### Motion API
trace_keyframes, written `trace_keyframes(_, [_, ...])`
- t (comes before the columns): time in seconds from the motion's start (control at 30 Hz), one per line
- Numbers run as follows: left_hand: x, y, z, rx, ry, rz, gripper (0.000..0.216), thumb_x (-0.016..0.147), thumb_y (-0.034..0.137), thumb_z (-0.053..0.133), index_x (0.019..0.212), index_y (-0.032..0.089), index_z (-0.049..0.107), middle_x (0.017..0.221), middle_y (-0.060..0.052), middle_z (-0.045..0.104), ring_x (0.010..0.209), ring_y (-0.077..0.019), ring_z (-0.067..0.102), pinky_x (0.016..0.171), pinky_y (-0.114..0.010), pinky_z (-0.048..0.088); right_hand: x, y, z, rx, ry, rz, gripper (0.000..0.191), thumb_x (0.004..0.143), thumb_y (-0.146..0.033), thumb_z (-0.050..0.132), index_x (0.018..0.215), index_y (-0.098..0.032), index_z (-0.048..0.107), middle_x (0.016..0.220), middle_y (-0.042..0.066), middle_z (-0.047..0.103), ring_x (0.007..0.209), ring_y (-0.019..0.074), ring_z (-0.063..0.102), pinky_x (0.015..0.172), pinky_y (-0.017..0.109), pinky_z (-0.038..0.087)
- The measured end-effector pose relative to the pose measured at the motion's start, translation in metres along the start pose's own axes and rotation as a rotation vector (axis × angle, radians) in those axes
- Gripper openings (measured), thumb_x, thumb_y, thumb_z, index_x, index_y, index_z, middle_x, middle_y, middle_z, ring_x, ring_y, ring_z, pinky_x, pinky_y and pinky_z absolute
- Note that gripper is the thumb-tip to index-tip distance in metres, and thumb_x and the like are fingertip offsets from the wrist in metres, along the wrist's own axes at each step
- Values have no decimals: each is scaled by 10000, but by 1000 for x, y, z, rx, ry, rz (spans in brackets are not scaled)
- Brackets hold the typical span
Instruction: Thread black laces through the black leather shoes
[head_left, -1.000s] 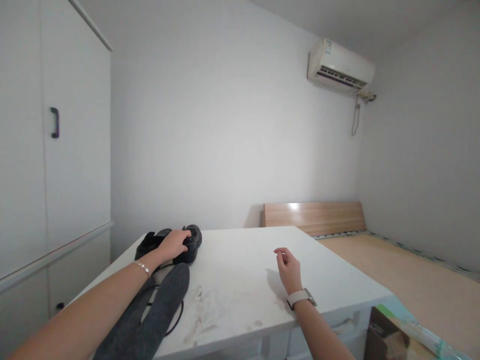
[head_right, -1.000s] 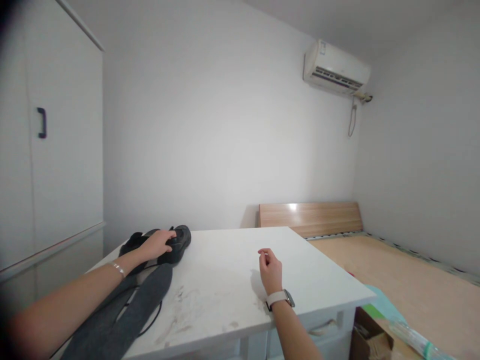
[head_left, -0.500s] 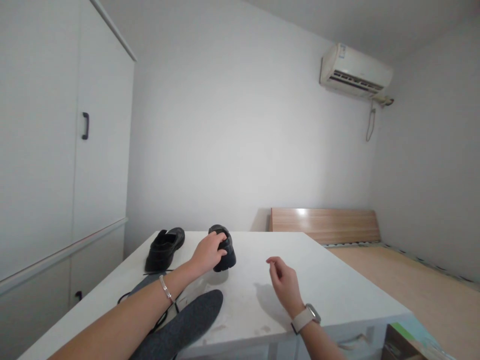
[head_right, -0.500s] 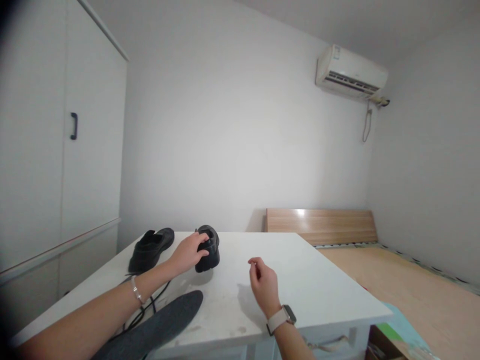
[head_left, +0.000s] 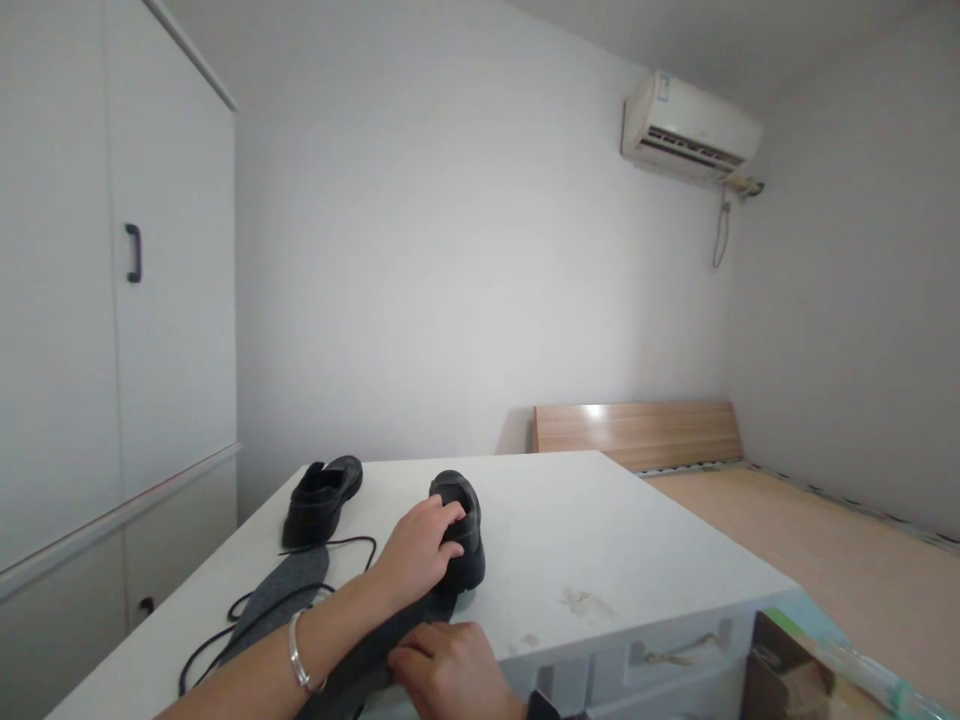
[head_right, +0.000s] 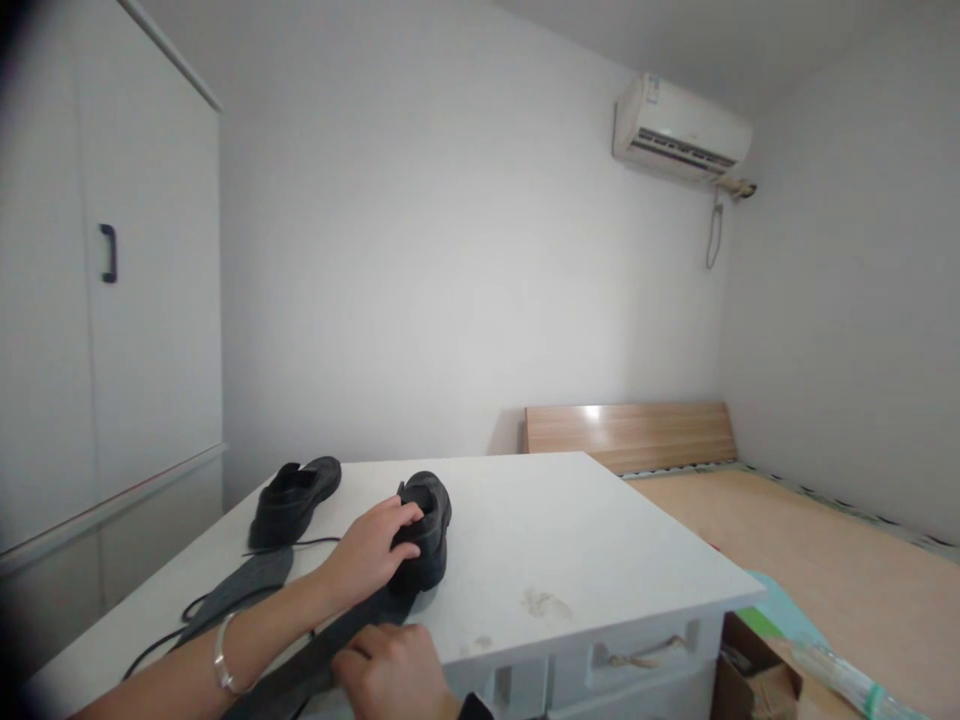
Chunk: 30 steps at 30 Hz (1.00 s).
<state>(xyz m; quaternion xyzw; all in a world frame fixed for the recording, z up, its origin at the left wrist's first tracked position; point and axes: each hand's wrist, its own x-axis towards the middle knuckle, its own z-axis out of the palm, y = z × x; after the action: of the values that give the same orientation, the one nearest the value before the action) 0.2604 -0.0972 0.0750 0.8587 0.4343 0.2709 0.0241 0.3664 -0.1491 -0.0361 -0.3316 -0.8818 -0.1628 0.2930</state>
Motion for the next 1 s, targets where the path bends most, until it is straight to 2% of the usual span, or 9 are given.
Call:
trace_keyframes(0.13, [-2,-1,4,-13,-8,-13,180,783,126,636,945,203,643,943,-54,620,914,-219,607,817,-303,450,-14,7,-35,200,251,181,252,964,-128,453,1130,-210,623,1033,58,719,873,185,697,732,257,542])
trace_keyframes(0.3, [-2,8,2,-17,-26,-14,206,803,146,631,999,206,652,971,-60,620,932,-222,606,833,-306,451,-47,23,-76,653,475,431,259,1012,-269,432,1171,-240,634,1088,80,686,1001,201,647,876,297,515])
trace_keyframes(0.43, [-11,29,2,-12,-66,2,215,806,155,641,1014,204,660,985,-74,616,947,-236,603,836,-318,453,-74,53,-89,1138,609,771,457,920,-632,481,824,-233,681,878,67,687,867,246,649,795,363,539])
trace_keyframes(0.53, [-18,46,7,-12,-108,14,209,797,149,650,1000,197,667,981,-82,619,935,-239,612,818,-318,461,-89,74,-108,1310,554,826,528,801,-749,545,656,-243,589,760,42,634,754,241,622,743,394,537])
trace_keyframes(0.63, [-23,57,15,-6,-143,22,200,784,134,660,977,184,678,972,-92,632,927,-250,625,806,-324,472,-101,81,-134,1325,428,853,371,684,-582,751,720,-245,599,846,42,627,818,242,605,743,362,508])
trace_keyframes(0.73, [-23,64,20,7,-157,34,198,790,153,678,988,162,681,985,-113,643,927,-269,632,803,-343,480,-112,84,-152,1246,363,906,306,668,-347,741,910,-254,579,978,32,614,897,224,591,741,308,470])
trace_keyframes(0.87, [-13,63,15,16,-157,96,152,913,317,612,948,192,690,949,-77,672,965,-252,618,862,-346,471,-122,103,-143,847,100,917,357,583,-206,490,938,-246,479,875,26,593,806,213,591,644,288,447])
trace_keyframes(0.93, [-2,55,9,34,-143,113,195,969,317,528,936,206,685,982,-58,682,1027,-235,597,937,-344,444,-122,115,-133,651,44,903,356,540,-206,425,891,-236,473,898,49,576,860,231,582,703,327,465])
trace_keyframes(1.0, [10,44,5,70,-139,100,141,943,263,569,1018,195,668,1101,-72,667,1101,-238,573,993,-351,423,-119,123,-123,527,46,893,235,596,-219,426,825,-227,479,958,79,549,949,251,552,830,381,454])
